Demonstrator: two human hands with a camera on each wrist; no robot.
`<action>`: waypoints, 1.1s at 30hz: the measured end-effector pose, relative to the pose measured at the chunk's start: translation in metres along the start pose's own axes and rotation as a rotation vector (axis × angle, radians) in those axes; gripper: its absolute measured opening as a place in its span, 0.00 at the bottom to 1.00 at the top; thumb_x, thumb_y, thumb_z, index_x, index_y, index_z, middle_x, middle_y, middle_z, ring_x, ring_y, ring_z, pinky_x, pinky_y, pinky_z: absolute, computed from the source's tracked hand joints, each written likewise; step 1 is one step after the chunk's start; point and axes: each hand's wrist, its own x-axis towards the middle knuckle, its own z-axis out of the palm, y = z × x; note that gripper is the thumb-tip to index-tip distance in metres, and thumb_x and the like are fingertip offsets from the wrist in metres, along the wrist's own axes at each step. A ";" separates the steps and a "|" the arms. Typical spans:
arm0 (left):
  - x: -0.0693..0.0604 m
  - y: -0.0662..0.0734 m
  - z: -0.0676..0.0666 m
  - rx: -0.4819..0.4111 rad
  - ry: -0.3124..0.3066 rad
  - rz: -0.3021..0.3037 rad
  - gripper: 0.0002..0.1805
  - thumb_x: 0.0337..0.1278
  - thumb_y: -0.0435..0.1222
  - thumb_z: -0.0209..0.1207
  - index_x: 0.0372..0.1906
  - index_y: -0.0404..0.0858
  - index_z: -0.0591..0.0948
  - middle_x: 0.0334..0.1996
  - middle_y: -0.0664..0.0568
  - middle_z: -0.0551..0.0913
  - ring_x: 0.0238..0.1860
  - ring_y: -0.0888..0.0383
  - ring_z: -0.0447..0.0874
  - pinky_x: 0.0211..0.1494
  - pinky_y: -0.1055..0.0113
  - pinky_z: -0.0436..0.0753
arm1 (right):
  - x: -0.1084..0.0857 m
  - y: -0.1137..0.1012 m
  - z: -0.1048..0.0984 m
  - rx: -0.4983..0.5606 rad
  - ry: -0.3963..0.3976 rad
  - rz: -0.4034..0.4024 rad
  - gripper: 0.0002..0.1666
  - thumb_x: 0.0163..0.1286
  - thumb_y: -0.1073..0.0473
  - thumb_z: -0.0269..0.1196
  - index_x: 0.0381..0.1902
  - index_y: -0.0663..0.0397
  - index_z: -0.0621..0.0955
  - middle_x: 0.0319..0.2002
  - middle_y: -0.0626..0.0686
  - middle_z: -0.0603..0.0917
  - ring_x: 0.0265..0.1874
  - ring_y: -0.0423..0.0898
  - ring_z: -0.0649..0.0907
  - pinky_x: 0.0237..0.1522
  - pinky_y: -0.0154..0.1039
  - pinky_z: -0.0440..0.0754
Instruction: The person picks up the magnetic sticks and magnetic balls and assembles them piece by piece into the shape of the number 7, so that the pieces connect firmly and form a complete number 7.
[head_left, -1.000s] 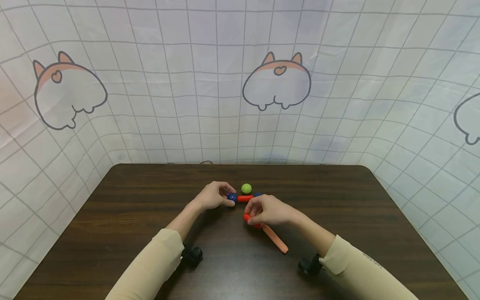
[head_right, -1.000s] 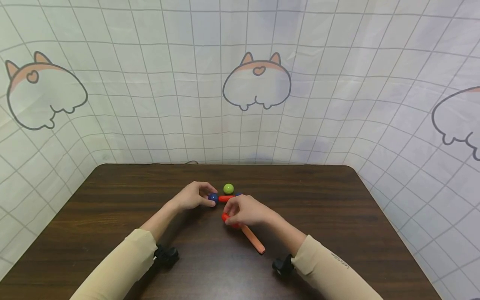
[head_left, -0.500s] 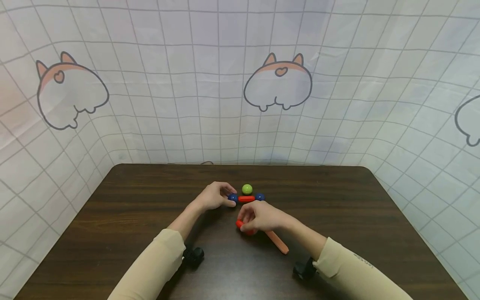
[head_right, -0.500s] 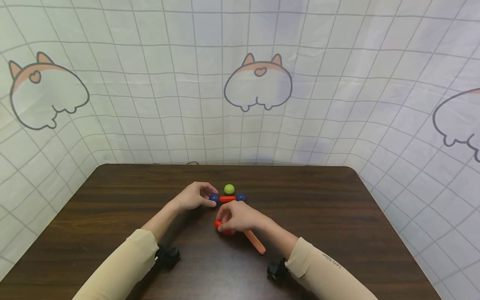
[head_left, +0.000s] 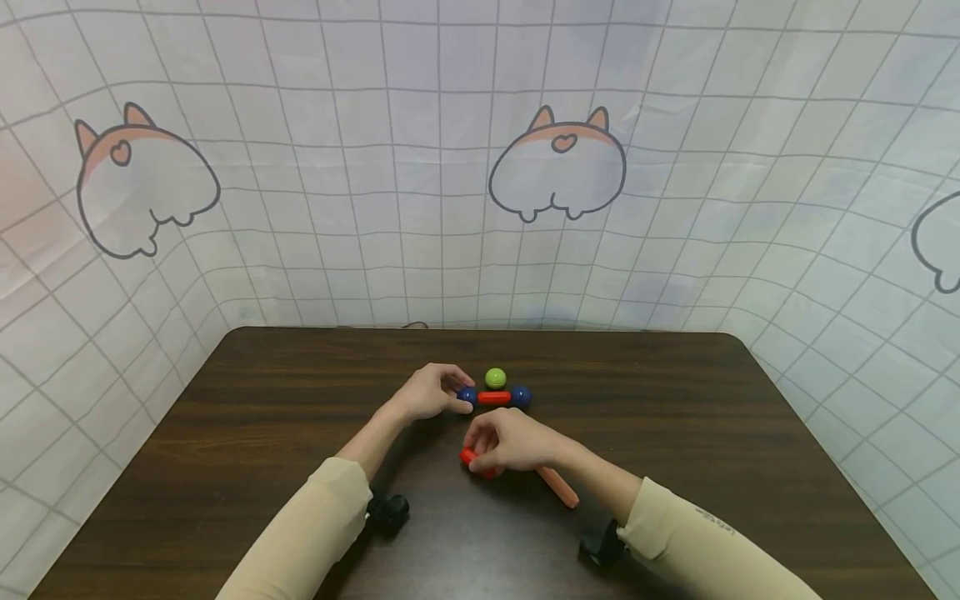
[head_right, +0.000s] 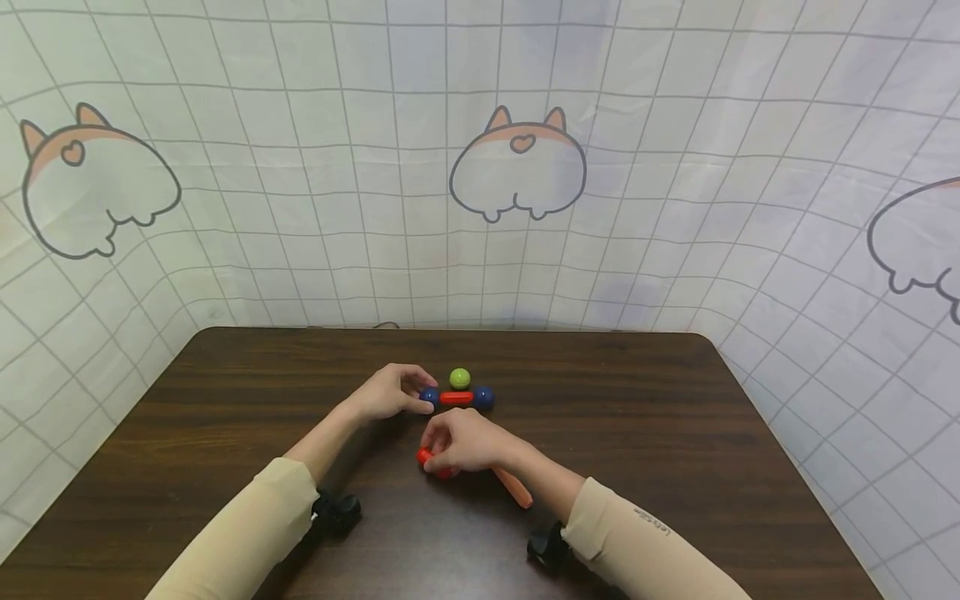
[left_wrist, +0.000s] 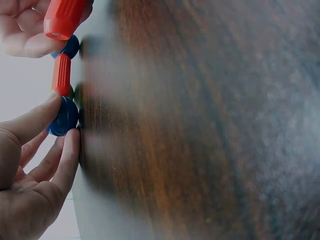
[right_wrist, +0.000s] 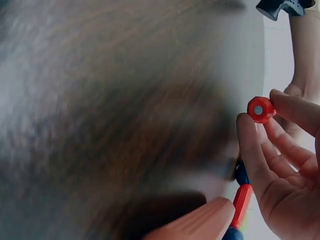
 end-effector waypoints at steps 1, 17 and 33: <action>0.000 0.000 0.000 -0.003 -0.001 -0.001 0.15 0.54 0.31 0.75 0.48 0.38 0.87 0.43 0.50 0.86 0.42 0.54 0.83 0.49 0.59 0.82 | 0.000 0.000 0.001 0.000 0.001 0.000 0.11 0.66 0.63 0.73 0.45 0.58 0.85 0.31 0.46 0.85 0.27 0.39 0.82 0.31 0.34 0.81; -0.001 0.001 -0.001 0.000 -0.001 0.013 0.16 0.54 0.32 0.75 0.48 0.38 0.87 0.44 0.50 0.86 0.42 0.54 0.83 0.50 0.57 0.82 | 0.007 -0.002 0.015 -0.052 0.008 -0.039 0.12 0.63 0.63 0.75 0.43 0.55 0.85 0.30 0.44 0.83 0.30 0.40 0.82 0.34 0.34 0.79; 0.000 0.000 -0.001 -0.002 -0.014 0.014 0.16 0.55 0.32 0.75 0.49 0.37 0.87 0.44 0.48 0.86 0.43 0.54 0.83 0.51 0.57 0.82 | 0.006 -0.004 0.020 -0.111 0.019 -0.057 0.14 0.60 0.60 0.78 0.41 0.55 0.85 0.29 0.47 0.83 0.28 0.39 0.80 0.33 0.33 0.77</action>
